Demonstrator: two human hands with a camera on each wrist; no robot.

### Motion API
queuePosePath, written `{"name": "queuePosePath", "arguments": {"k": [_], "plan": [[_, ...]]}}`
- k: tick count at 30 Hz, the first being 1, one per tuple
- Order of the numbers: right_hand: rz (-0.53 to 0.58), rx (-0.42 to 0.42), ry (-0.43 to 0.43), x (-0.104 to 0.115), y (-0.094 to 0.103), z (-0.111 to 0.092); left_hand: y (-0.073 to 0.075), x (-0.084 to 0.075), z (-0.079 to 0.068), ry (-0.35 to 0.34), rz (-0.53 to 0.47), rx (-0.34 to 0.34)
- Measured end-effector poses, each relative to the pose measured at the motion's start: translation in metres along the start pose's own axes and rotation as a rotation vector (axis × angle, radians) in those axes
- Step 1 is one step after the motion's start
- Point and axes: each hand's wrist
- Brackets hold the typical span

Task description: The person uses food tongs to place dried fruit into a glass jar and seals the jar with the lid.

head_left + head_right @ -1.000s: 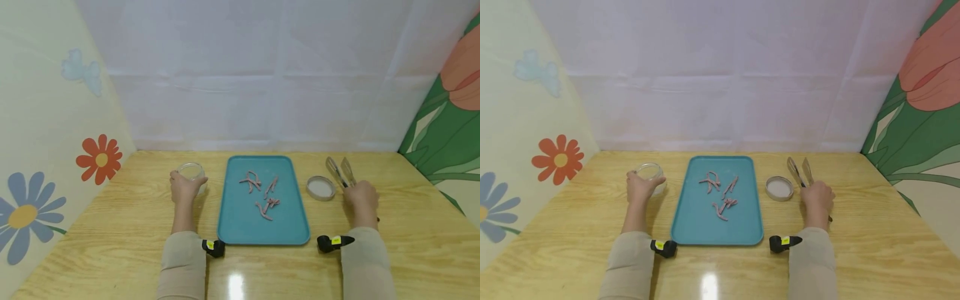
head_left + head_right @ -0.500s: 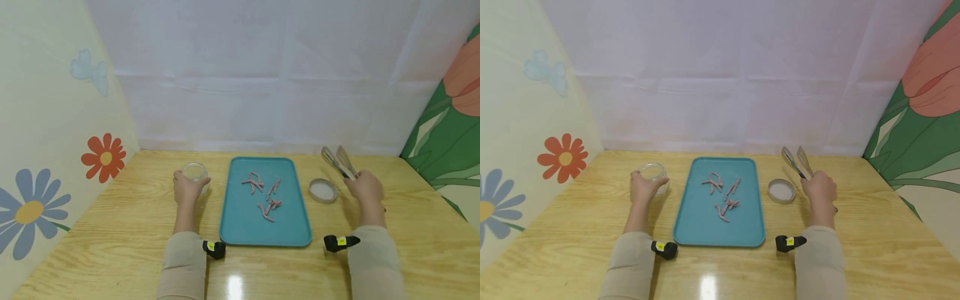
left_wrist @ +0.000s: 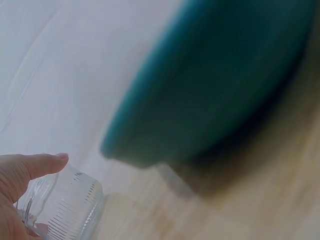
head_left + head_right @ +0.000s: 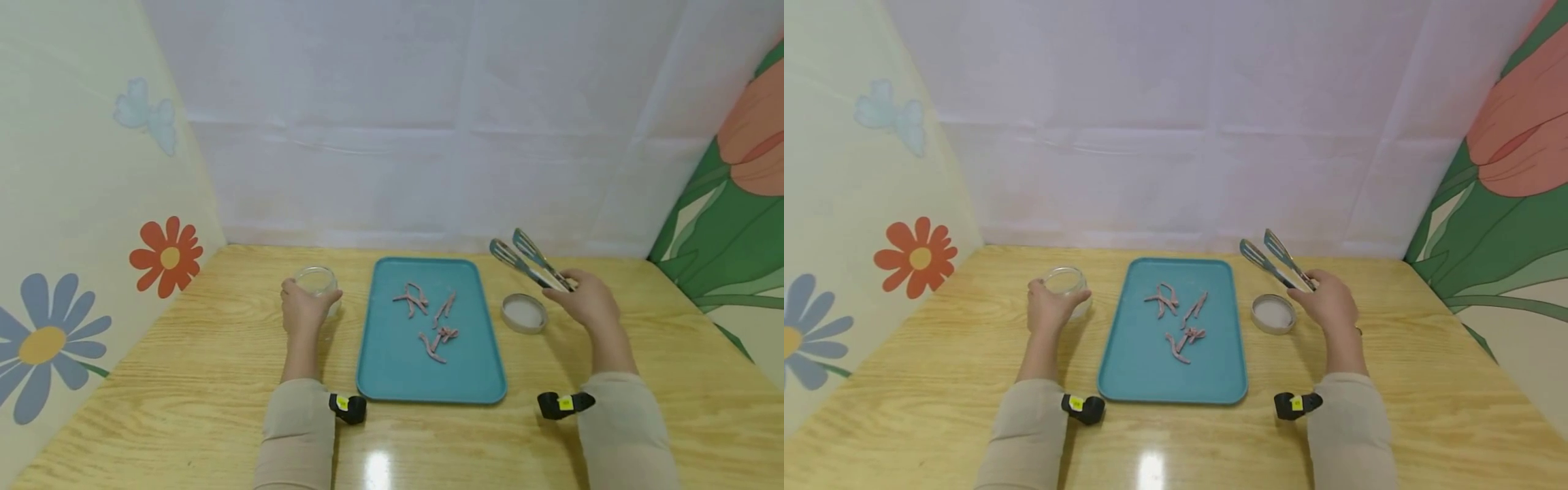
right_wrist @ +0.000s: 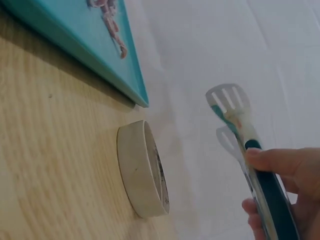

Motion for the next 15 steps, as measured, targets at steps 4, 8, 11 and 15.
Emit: {"name": "queuePosePath", "arguments": {"k": [4, 8, 11, 15], "plan": [[0.056, 0.031, 0.041, 0.0057, -0.0019, -0.0015, -0.0001, 0.0002, -0.0002, -0.002, -0.006, 0.002], [0.05, 0.045, 0.057, 0.0088, -0.0028, -0.0029, -0.0008, 0.0014, 0.0009, -0.005, -0.009, 0.003], [0.034, 0.036, 0.075, 0.0089, -0.0034, -0.0039, -0.0008, 0.0017, 0.0013, -0.006, -0.007, 0.004], [0.019, 0.033, 0.1, 0.01, -0.0036, -0.0067, -0.0003, 0.002, 0.0011, -0.012, -0.002, 0.007]]}}
Point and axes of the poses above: each hand's wrist, its own z-axis towards the middle knuckle, its own y-axis out of the back of the hand, x = y × z
